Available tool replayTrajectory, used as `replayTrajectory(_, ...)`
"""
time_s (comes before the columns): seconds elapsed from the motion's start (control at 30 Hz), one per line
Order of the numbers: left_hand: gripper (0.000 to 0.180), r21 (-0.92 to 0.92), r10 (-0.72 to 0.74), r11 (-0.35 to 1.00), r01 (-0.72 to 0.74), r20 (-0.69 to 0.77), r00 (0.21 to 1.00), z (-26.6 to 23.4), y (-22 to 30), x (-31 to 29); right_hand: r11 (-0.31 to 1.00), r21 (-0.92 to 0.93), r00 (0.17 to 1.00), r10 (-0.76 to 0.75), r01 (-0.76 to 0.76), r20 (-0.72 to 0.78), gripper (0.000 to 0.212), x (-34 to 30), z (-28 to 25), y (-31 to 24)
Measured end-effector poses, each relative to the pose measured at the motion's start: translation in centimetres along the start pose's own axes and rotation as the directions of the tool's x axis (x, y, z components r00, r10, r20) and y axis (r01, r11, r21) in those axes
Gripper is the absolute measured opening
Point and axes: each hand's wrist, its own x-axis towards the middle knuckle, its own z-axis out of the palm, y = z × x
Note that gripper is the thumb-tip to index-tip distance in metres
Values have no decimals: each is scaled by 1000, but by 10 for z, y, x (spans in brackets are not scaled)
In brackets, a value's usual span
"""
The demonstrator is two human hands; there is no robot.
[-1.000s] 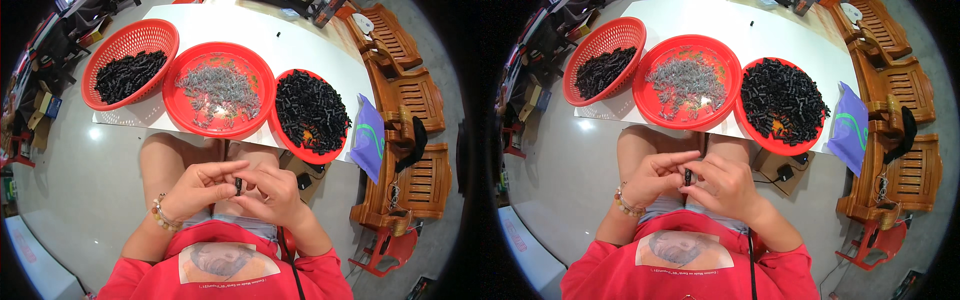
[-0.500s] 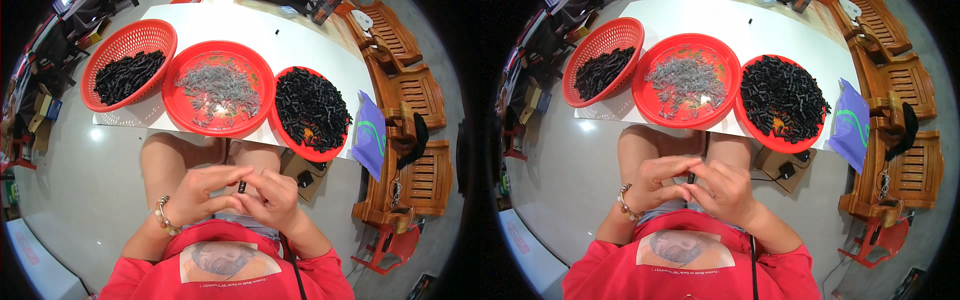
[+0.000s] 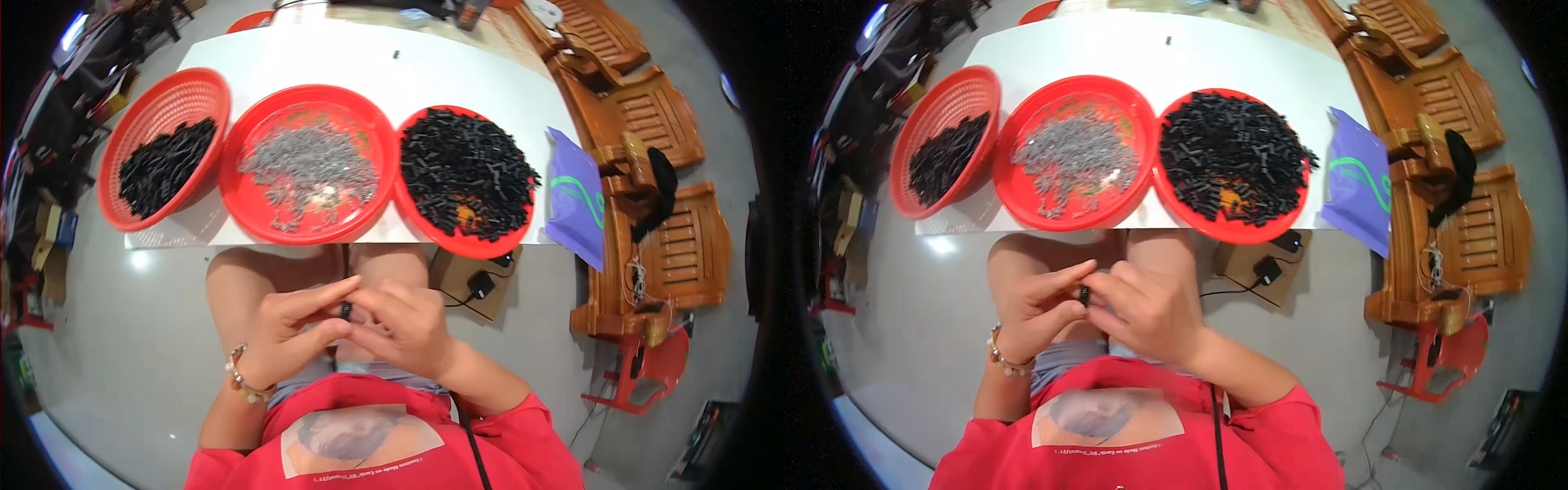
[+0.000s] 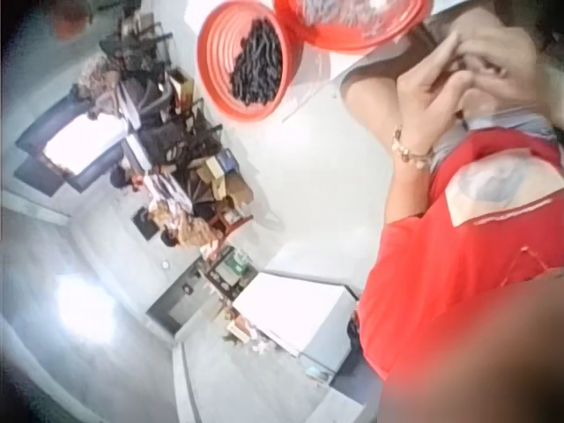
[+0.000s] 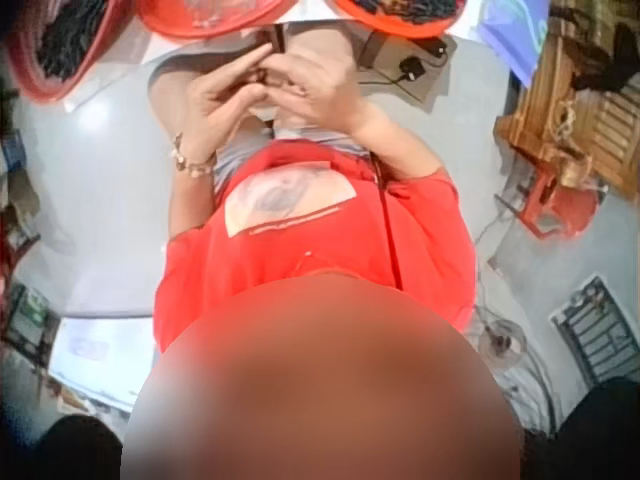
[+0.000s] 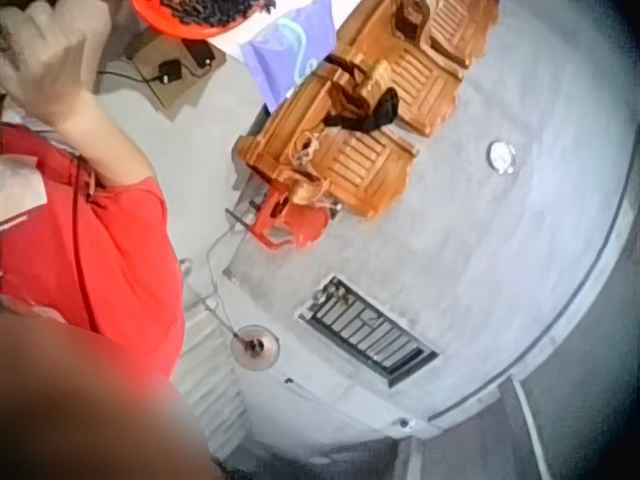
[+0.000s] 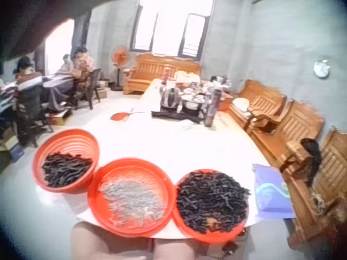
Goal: Assembling small plastic components by manually inserting metal springs or pins into them.
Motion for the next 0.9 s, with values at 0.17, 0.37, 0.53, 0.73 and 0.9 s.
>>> replayTrajectory(0.17,39,-72,-26,997,10,-226,974,-1,6,7,996,-93,999,21,-18,35,46,1,-6,6)
replayTrajectory(0.37,27,517,393,855,-39,-599,697,-84,20,30,897,-300,944,287,-323,-161,20,-7,-47,53)
replayTrajectory(0.53,36,844,507,367,392,-534,677,-154,35,49,728,-431,846,455,-534,-278,13,-17,-77,102)
replayTrajectory(0.73,39,886,689,432,166,-444,574,-165,18,59,684,-510,844,501,-521,-191,13,-13,-77,110)
replayTrajectory(0.9,30,789,691,612,-56,-499,523,-110,23,48,641,-627,851,520,-442,-68,10,-6,-74,112)
